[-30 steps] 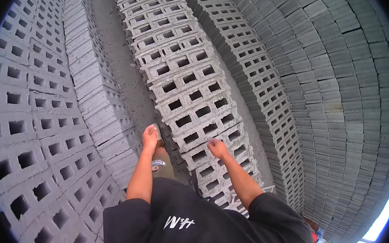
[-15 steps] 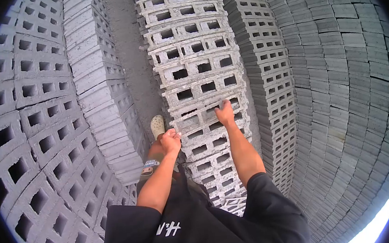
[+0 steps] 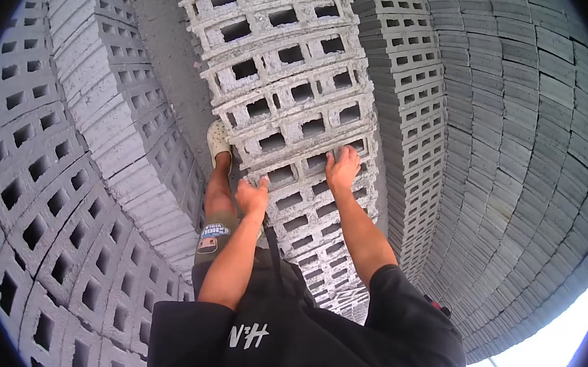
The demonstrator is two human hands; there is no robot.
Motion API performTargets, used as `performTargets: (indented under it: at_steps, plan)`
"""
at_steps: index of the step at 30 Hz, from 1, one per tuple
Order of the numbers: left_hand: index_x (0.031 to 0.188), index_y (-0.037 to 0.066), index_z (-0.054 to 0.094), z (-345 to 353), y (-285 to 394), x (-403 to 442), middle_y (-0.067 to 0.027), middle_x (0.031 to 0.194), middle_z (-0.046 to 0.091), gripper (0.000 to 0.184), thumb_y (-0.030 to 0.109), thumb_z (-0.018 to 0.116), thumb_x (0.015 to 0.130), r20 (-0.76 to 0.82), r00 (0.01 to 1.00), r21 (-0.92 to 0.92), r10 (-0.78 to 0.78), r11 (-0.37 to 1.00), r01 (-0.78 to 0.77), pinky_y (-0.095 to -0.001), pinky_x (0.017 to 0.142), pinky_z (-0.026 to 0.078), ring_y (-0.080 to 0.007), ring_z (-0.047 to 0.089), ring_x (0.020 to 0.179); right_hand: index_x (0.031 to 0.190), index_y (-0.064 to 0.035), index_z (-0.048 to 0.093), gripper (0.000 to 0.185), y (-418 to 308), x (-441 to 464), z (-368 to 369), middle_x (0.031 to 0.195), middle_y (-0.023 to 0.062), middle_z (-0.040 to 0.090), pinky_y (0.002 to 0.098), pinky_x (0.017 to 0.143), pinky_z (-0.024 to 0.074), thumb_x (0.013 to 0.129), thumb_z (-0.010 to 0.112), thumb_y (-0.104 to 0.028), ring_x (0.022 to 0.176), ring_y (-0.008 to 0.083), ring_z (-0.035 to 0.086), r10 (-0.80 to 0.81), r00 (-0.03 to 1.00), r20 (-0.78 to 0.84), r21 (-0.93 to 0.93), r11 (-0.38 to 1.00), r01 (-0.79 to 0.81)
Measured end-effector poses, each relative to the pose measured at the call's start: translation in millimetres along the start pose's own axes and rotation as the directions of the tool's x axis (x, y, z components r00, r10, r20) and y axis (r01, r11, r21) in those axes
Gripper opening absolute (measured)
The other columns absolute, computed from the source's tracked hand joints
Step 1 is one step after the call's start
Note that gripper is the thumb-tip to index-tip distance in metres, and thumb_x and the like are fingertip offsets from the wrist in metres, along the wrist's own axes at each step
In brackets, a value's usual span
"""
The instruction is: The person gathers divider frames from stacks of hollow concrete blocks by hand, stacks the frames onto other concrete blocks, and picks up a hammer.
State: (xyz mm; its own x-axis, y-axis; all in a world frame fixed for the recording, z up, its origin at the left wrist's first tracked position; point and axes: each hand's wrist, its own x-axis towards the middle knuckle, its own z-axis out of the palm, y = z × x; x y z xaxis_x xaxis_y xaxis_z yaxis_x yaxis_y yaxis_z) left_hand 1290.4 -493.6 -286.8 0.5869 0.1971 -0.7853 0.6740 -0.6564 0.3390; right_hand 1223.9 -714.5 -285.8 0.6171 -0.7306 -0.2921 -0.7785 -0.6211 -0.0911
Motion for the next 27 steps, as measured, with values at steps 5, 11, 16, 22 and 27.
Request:
performTargets:
  at_steps: [5,11,16,22,27]
  plan:
    - [0.087,-0.004,0.057,-5.5,11.6,-22.2,-0.027,0.085,0.064,0.033,0.022,0.072,0.073,-0.092,0.991,0.139,0.101,0.986,-0.087,-0.0481,0.075,0.049,-0.0441,0.062,0.084,0.099,0.0025,0.052,0.031,-18.4,9.0,-16.5,0.108,0.0162,0.05,0.0503,0.092,0.0359,0.079,0.058,-0.02,0.105,0.0356,0.047,-0.153,0.988,-0.016,-0.256,0.956,0.144]
    - [0.084,-0.005,0.057,-29.6,33.3,-38.8,-0.0262,0.081,0.064,0.029,0.02,0.07,0.075,-0.057,0.969,0.018,0.242,0.97,-0.241,-0.0488,0.073,0.048,-0.0444,0.062,0.081,0.092,0.0007,0.052,0.027,-24.0,27.2,-46.5,0.103,0.0176,0.053,0.0512,0.086,0.0399,0.078,0.058,-0.021,0.095,0.0347,0.056,-0.129,0.99,0.061,-0.169,0.976,0.138]
    - [0.116,-0.004,0.047,-39.5,59.6,-20.1,-0.0276,0.117,0.05,0.054,0.024,0.071,0.077,-0.238,0.888,-0.08,0.392,0.904,-0.421,-0.0443,0.094,0.039,-0.0415,0.048,0.112,0.094,-0.0009,0.054,0.028,-45.6,50.9,-46.7,0.105,0.0166,0.054,0.0497,0.085,0.0412,0.081,0.059,-0.025,0.095,0.0342,0.056,-0.257,0.966,-0.039,-0.123,0.96,0.251]
    - [0.121,-0.007,0.045,-29.7,62.1,29.3,-0.026,0.115,0.053,0.062,0.028,0.072,0.077,-0.211,0.954,-0.076,0.212,0.97,-0.232,-0.0432,0.096,0.039,-0.0403,0.05,0.111,0.098,-0.0008,0.052,0.037,-73.4,70.8,-19.2,0.106,0.0148,0.051,0.049,0.089,0.0375,0.079,0.065,-0.03,0.102,0.0341,0.05,-0.129,0.99,-0.057,-0.105,0.987,0.122]
    - [0.09,-0.004,0.058,-32.5,59.9,37.2,-0.0266,0.084,0.063,0.033,0.025,0.067,0.079,-0.063,0.991,0.068,0.122,0.991,-0.118,-0.0491,0.076,0.047,-0.0452,0.06,0.084,0.092,-0.0024,0.052,0.026,-73.7,77.8,-26.3,0.099,0.0149,0.052,0.0475,0.087,0.0362,0.081,0.06,-0.025,0.095,0.0329,0.051,-0.231,0.972,0.041,-0.245,0.941,0.234]
